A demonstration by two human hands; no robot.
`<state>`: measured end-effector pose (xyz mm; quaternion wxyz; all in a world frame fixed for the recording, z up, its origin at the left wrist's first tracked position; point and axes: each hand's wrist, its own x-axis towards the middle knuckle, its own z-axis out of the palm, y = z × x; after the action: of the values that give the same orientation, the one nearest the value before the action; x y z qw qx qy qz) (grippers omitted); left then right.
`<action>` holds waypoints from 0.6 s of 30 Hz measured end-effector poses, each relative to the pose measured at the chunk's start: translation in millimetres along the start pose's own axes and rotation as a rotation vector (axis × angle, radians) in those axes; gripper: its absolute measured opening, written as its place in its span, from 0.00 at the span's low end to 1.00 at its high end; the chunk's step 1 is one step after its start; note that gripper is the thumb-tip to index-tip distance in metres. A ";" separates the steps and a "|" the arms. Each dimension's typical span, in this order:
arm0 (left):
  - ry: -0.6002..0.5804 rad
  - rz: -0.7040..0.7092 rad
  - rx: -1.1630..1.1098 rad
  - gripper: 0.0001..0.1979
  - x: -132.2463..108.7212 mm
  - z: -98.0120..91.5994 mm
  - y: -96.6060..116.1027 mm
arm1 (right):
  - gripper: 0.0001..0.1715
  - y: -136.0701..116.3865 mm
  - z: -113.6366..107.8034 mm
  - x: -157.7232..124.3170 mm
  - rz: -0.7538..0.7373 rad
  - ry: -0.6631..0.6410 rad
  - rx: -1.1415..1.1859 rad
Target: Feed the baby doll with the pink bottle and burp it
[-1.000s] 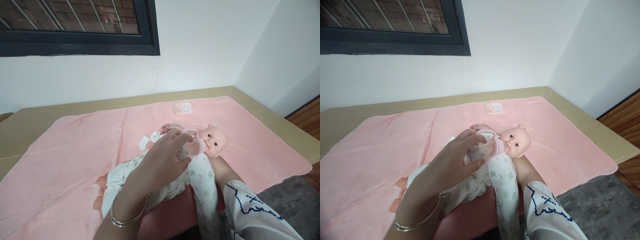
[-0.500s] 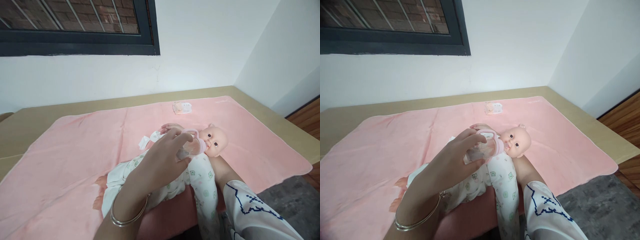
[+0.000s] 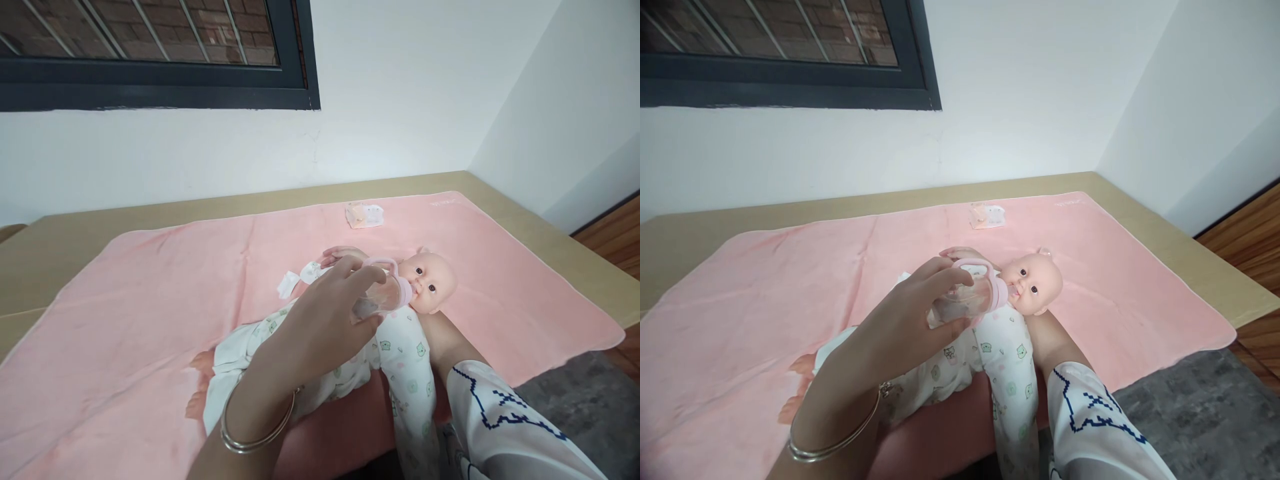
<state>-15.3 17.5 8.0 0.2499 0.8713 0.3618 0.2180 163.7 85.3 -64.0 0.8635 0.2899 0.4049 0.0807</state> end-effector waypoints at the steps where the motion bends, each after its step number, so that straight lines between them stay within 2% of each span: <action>1: 0.000 -0.001 0.000 0.19 -0.1 -0.1 0.0 | 0.30 0.6 0.5 -1.5 -0.041 -0.016 -0.057; 4: -0.003 0.005 0.001 0.19 -0.7 -0.3 -0.2 | 0.30 1.1 0.7 -2.6 -0.092 -0.044 -0.157; 10: 0.001 0.016 0.006 0.19 0.2 0.4 -1.2 | 0.30 -0.5 -2.0 4.4 -0.096 -0.044 -0.232; 15: 0.001 0.010 0.004 0.19 1.1 1.0 -0.7 | 0.32 -1.5 -2.1 8.0 -0.089 -0.012 -0.187; 18: -0.005 -0.002 0.000 0.19 0.8 0.7 0.0 | 0.26 -3.5 -1.7 8.7 -0.013 0.038 -0.068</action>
<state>-14.4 17.9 7.6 0.2509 0.8715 0.3619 0.2156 167.8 86.4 -72.5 0.8655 0.2560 0.4202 0.0942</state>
